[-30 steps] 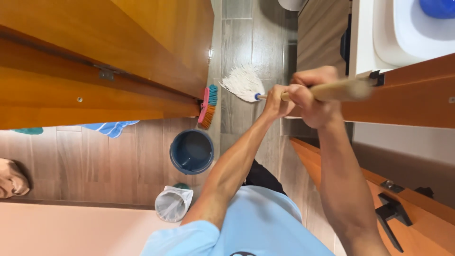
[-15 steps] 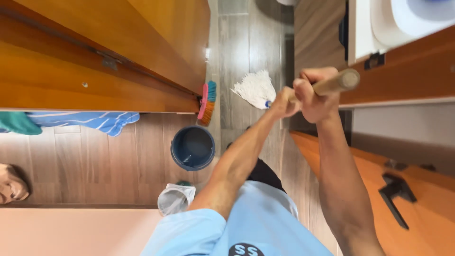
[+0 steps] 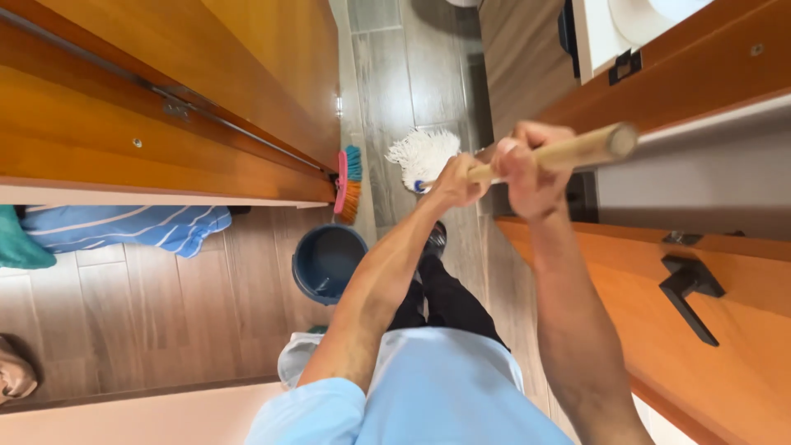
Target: Mopping a bathroom floor with a long-handled mop and wringing it out in a bucket.
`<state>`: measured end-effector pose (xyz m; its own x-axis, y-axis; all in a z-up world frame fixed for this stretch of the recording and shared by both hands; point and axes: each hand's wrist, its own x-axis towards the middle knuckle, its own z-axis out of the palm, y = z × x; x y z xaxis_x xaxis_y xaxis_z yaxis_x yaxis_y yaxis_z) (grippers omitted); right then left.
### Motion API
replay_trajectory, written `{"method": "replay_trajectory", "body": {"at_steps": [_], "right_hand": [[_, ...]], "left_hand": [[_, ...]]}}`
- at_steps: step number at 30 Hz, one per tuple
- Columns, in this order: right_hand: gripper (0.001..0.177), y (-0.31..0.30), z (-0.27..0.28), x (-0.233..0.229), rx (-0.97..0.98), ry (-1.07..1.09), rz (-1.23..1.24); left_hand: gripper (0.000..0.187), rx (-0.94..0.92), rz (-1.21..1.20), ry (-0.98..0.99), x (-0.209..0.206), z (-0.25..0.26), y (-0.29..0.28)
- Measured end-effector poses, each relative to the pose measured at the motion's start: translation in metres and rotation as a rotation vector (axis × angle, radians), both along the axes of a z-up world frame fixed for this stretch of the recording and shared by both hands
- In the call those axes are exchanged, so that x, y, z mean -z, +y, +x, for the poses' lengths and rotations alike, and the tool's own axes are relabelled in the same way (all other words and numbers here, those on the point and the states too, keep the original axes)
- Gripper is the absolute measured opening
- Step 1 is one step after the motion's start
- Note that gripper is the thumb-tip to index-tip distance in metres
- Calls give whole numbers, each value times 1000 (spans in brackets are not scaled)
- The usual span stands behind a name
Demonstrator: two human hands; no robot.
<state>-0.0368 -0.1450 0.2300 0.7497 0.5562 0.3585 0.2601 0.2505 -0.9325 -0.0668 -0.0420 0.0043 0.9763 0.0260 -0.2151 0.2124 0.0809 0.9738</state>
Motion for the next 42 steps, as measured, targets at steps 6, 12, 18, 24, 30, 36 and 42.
{"method": "replay_trajectory", "body": {"at_steps": [6,12,18,24,30,36,42], "right_hand": [[34,15,-33,-7,-52,-137,-11],[40,30,-38,-5,-133,-169,-40],[48,13,-40,13,-422,78,-5],[37,-12,-34,9,-542,-72,-101],[49,-42,-12,10,-628,193,-32],[46,-70,-14,2,-560,3,-101],[42,-83,-23,-8,-534,-185,-198]], "left_hand": [[14,-90,465,-104,-15,-43,26],[21,-154,628,-145,-13,-62,55],[8,-296,565,-36,-7,-91,46],[21,-578,651,-126,29,-112,-15],[16,-670,599,-81,47,-78,-56],[37,-756,-652,101,43,-66,-96],[24,-715,367,-177,10,-61,-120]]}}
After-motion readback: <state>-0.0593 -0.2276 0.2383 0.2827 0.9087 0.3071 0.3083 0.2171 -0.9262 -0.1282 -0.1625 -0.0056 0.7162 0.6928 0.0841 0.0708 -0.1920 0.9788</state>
